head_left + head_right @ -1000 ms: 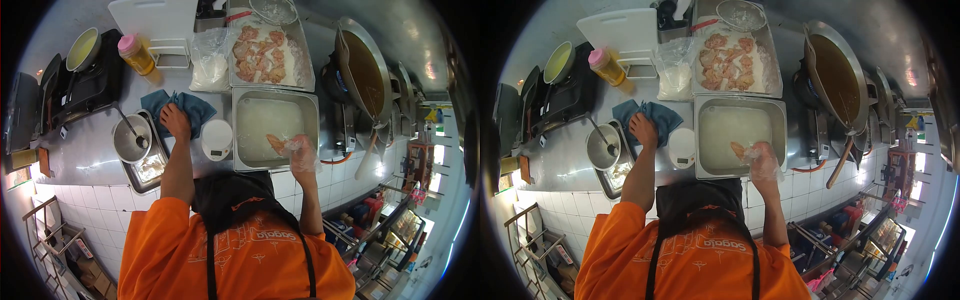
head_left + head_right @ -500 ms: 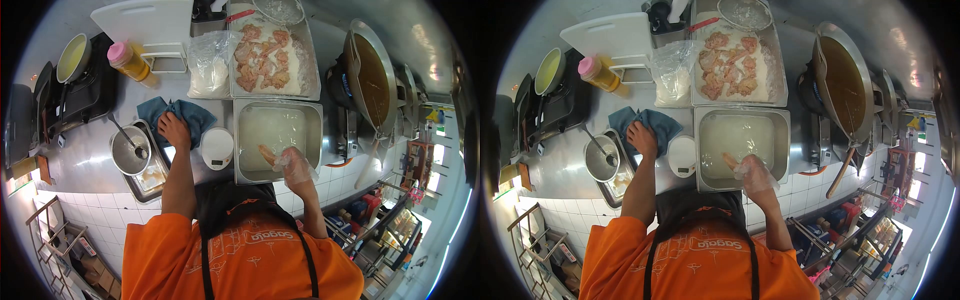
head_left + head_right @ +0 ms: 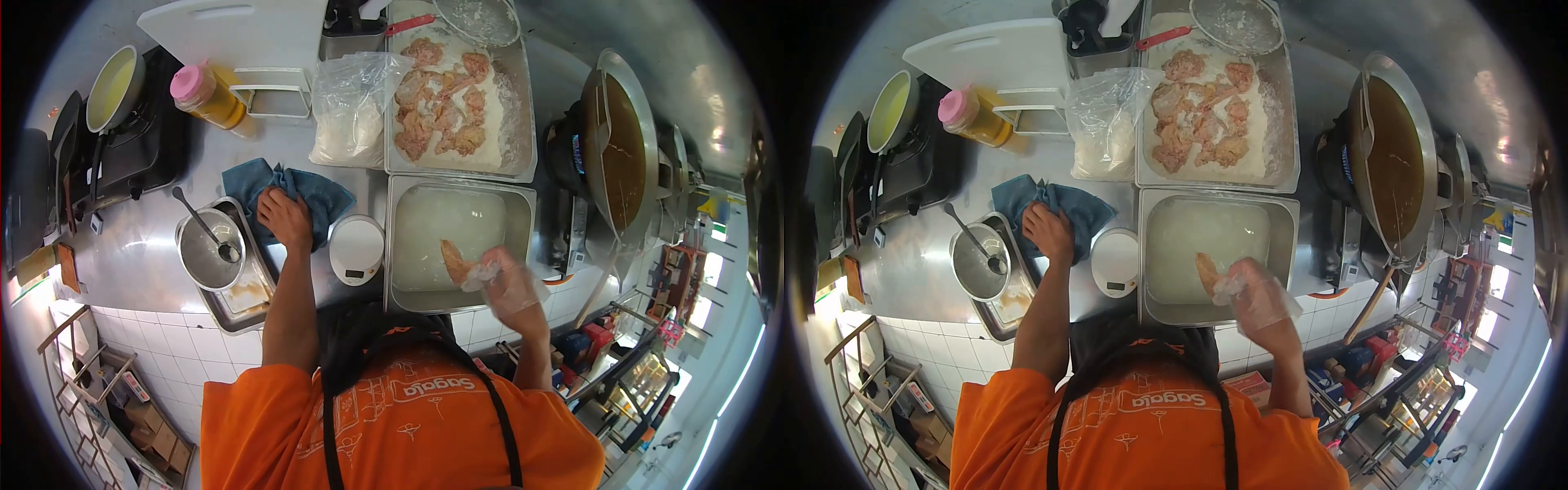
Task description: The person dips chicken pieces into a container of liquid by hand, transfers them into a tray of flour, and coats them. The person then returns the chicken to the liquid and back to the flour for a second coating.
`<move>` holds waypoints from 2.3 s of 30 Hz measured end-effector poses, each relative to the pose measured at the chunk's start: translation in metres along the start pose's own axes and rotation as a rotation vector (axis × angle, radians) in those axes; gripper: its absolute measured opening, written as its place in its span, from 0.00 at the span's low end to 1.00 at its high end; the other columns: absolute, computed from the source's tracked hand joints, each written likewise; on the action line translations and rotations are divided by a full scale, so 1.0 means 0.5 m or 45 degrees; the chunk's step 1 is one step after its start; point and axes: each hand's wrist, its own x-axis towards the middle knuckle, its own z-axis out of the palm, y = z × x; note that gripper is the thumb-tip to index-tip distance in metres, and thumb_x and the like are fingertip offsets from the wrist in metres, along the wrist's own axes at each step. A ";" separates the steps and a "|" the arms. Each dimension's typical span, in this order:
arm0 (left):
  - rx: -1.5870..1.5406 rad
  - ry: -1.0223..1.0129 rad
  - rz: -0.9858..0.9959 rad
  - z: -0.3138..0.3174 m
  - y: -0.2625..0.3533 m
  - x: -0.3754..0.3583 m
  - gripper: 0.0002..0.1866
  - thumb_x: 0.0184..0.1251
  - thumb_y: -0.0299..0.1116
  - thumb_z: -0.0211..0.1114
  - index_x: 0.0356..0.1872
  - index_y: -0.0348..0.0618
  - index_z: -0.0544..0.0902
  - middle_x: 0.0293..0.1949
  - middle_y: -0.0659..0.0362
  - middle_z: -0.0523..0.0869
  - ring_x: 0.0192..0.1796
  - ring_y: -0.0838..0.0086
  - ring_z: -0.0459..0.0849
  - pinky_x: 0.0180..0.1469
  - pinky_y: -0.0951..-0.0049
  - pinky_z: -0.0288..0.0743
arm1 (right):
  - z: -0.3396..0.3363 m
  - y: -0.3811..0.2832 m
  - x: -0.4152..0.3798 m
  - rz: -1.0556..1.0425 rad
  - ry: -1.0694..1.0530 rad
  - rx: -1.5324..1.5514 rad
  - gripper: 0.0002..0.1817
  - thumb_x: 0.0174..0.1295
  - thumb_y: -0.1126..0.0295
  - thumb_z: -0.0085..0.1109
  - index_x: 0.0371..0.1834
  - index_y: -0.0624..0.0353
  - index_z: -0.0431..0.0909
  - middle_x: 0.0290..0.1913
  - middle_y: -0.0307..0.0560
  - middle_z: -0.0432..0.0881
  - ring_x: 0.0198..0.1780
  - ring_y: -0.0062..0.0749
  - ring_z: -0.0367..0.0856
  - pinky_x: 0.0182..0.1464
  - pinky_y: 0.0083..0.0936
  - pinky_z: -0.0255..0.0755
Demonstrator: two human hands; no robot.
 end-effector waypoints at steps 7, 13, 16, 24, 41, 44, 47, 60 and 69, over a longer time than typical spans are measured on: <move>0.006 0.014 -0.008 -0.005 0.006 0.003 0.22 0.53 0.36 0.72 0.46 0.39 0.74 0.54 0.53 0.75 0.62 0.57 0.71 0.63 0.55 0.62 | -0.139 -0.099 0.130 -0.178 0.246 -0.160 0.12 0.55 0.75 0.60 0.42 0.59 0.71 0.34 0.46 0.76 0.37 0.32 0.75 0.43 0.30 0.71; -0.002 -0.001 -0.014 -0.002 0.005 0.002 0.22 0.54 0.36 0.72 0.47 0.39 0.74 0.55 0.54 0.75 0.62 0.56 0.70 0.63 0.54 0.62 | -0.174 0.016 0.448 -0.477 0.432 -0.319 0.15 0.55 0.80 0.59 0.46 0.58 0.70 0.37 0.44 0.75 0.41 0.31 0.75 0.47 0.28 0.69; 0.010 0.023 -0.024 0.002 0.006 0.005 0.22 0.54 0.38 0.71 0.47 0.40 0.74 0.54 0.53 0.75 0.62 0.56 0.71 0.63 0.55 0.61 | -0.145 0.100 0.606 -0.769 0.684 -0.519 0.17 0.56 0.79 0.56 0.49 0.60 0.69 0.39 0.55 0.79 0.43 0.49 0.78 0.47 0.38 0.71; 0.040 -0.010 -0.042 0.008 0.003 0.003 0.23 0.53 0.38 0.72 0.47 0.40 0.74 0.55 0.55 0.75 0.63 0.57 0.70 0.64 0.54 0.61 | -0.159 0.100 0.560 -0.542 0.702 -0.555 0.14 0.58 0.78 0.54 0.48 0.63 0.71 0.39 0.61 0.80 0.43 0.56 0.79 0.48 0.42 0.71; 0.026 0.027 -0.027 0.000 0.007 0.004 0.20 0.55 0.39 0.71 0.44 0.43 0.74 0.55 0.54 0.76 0.63 0.56 0.71 0.63 0.55 0.62 | -0.024 0.074 0.445 -0.258 0.204 -0.595 0.24 0.56 0.52 0.68 0.36 0.64 0.74 0.34 0.60 0.80 0.41 0.56 0.79 0.46 0.40 0.72; -0.015 0.043 -0.014 -0.009 0.004 -0.001 0.18 0.57 0.39 0.70 0.43 0.44 0.73 0.53 0.52 0.76 0.61 0.55 0.71 0.61 0.53 0.63 | -0.019 0.035 0.454 -0.089 0.081 -0.439 0.31 0.54 0.43 0.68 0.37 0.64 0.75 0.34 0.61 0.81 0.41 0.51 0.81 0.46 0.38 0.72; -0.234 0.068 -0.054 -0.017 0.002 0.016 0.19 0.58 0.40 0.69 0.45 0.42 0.74 0.53 0.50 0.76 0.59 0.52 0.72 0.60 0.52 0.64 | -0.022 0.016 0.462 -0.016 0.244 -0.239 0.35 0.58 0.39 0.62 0.40 0.69 0.78 0.37 0.64 0.82 0.41 0.48 0.83 0.47 0.37 0.73; -0.994 -0.308 0.783 -0.287 0.466 0.009 0.13 0.66 0.38 0.61 0.45 0.42 0.75 0.40 0.51 0.81 0.46 0.55 0.80 0.47 0.52 0.69 | 0.000 -0.056 0.426 0.108 0.112 1.157 0.55 0.61 0.24 0.40 0.79 0.57 0.49 0.76 0.52 0.59 0.77 0.42 0.55 0.76 0.45 0.50; -1.185 -0.297 0.897 -0.262 0.497 -0.032 0.08 0.63 0.34 0.60 0.36 0.39 0.79 0.31 0.51 0.82 0.37 0.52 0.80 0.42 0.51 0.71 | -0.053 0.069 0.507 0.397 -0.038 1.080 0.51 0.64 0.27 0.40 0.79 0.57 0.49 0.76 0.52 0.60 0.76 0.43 0.57 0.74 0.43 0.54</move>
